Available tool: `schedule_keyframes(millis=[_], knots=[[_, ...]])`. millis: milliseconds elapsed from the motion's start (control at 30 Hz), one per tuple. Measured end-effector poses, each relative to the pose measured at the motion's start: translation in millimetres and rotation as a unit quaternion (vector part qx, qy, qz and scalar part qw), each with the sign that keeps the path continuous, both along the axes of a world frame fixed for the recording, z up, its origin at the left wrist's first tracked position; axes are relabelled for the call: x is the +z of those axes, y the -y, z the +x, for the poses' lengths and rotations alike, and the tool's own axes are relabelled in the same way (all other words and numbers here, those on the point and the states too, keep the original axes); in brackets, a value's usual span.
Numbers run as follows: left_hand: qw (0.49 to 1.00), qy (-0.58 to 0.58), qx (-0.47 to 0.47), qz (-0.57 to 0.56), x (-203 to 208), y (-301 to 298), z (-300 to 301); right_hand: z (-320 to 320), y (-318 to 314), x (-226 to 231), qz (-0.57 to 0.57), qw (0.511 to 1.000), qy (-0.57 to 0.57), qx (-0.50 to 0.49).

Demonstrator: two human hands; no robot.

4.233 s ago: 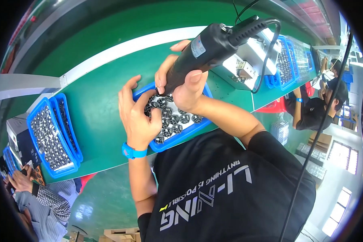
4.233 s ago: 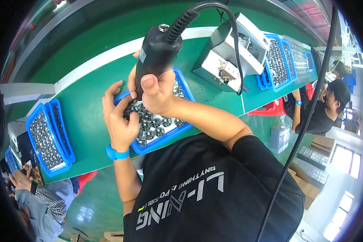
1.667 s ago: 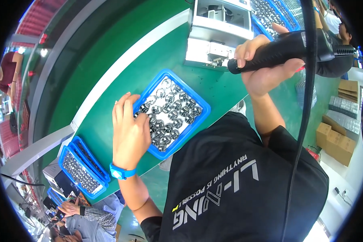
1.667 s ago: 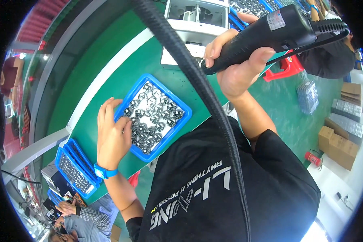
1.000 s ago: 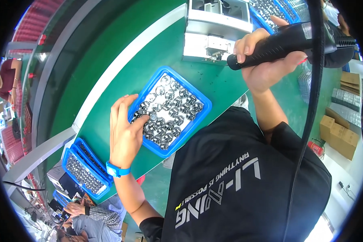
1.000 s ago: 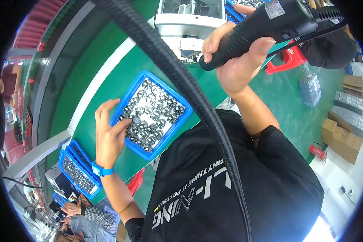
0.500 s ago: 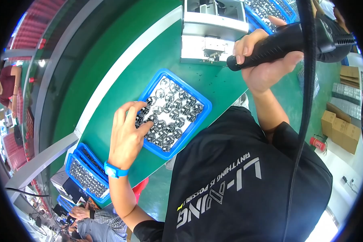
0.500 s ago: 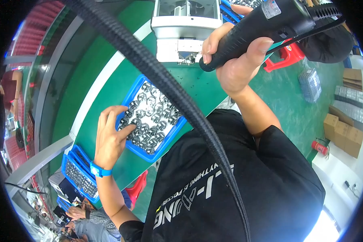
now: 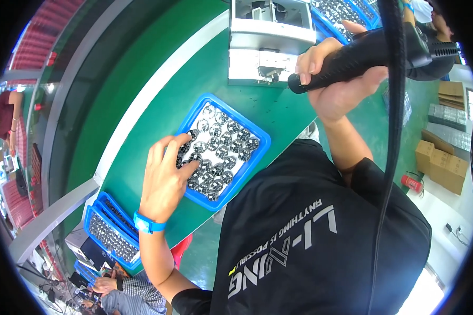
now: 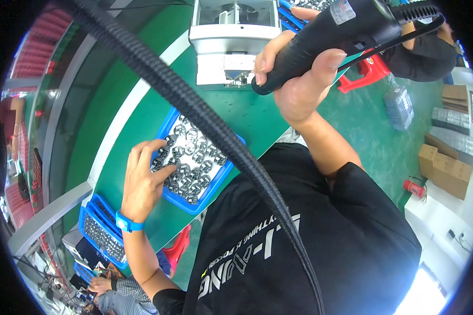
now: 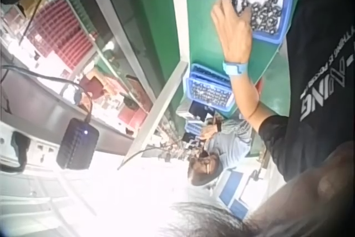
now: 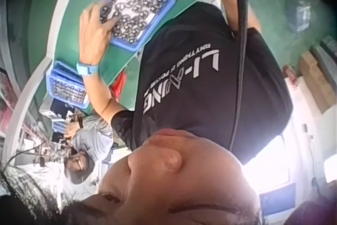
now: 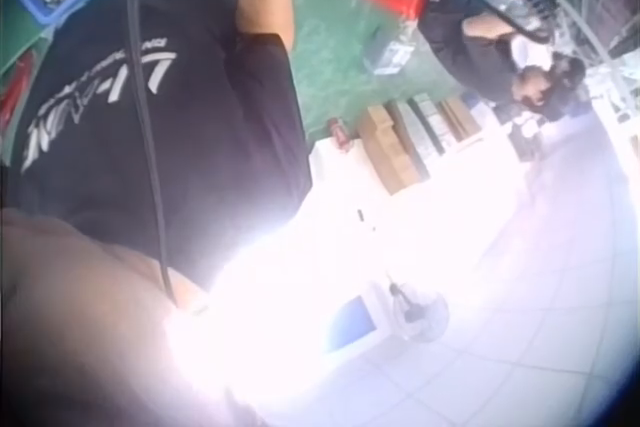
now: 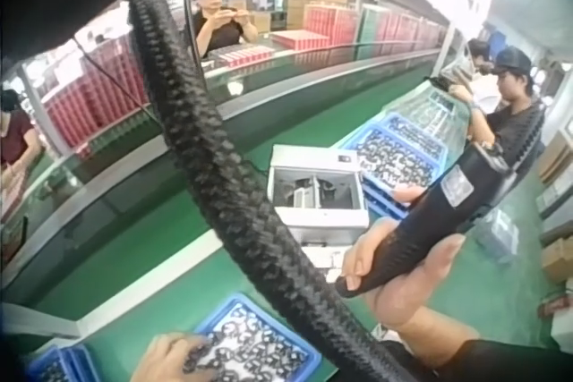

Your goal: The person assembles small electronic components at a workbench using an electric screwdriver.

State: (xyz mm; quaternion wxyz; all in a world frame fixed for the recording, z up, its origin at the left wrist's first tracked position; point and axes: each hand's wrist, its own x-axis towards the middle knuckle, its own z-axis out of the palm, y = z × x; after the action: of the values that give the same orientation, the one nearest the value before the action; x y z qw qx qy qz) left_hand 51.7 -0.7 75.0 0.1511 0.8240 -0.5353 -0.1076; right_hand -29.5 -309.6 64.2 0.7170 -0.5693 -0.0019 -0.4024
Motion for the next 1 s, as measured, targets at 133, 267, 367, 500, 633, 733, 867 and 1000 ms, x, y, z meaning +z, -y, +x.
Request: schedule_keyframes(millis=[133,267,367,500,633,733,867,1000], knots=[[1.000,-0.005,0.004,-0.007,-4,-2,2,0,0,-2,-0.001,1.000,0.003,0.001],[1.000,-0.007,0.007,-0.011,-3,-3,4,1,-1,-2,0.004,1.000,-0.005,-0.004],[1.000,-0.009,0.011,-0.011,-4,-3,4,1,-1,-2,-0.004,1.000,-0.007,-0.011],[0.999,-0.030,0.038,-0.024,-10,0,-1,1,0,-3,0.007,1.000,-0.009,0.000],[0.996,-0.018,0.085,-0.031,-13,2,-13,-2,-3,-1,-0.005,1.000,-0.011,-0.006],[0.992,0.001,0.118,-0.040,-17,1,-21,-1,-2,-1,0.001,1.000,-0.001,-0.002],[0.972,0.009,0.217,-0.085,-26,1,-37,12,1,-3,0.008,0.996,0.085,0.014],[0.945,0.056,0.304,-0.108,-32,11,-56,21,6,-2,-0.012,0.991,0.127,0.036]])
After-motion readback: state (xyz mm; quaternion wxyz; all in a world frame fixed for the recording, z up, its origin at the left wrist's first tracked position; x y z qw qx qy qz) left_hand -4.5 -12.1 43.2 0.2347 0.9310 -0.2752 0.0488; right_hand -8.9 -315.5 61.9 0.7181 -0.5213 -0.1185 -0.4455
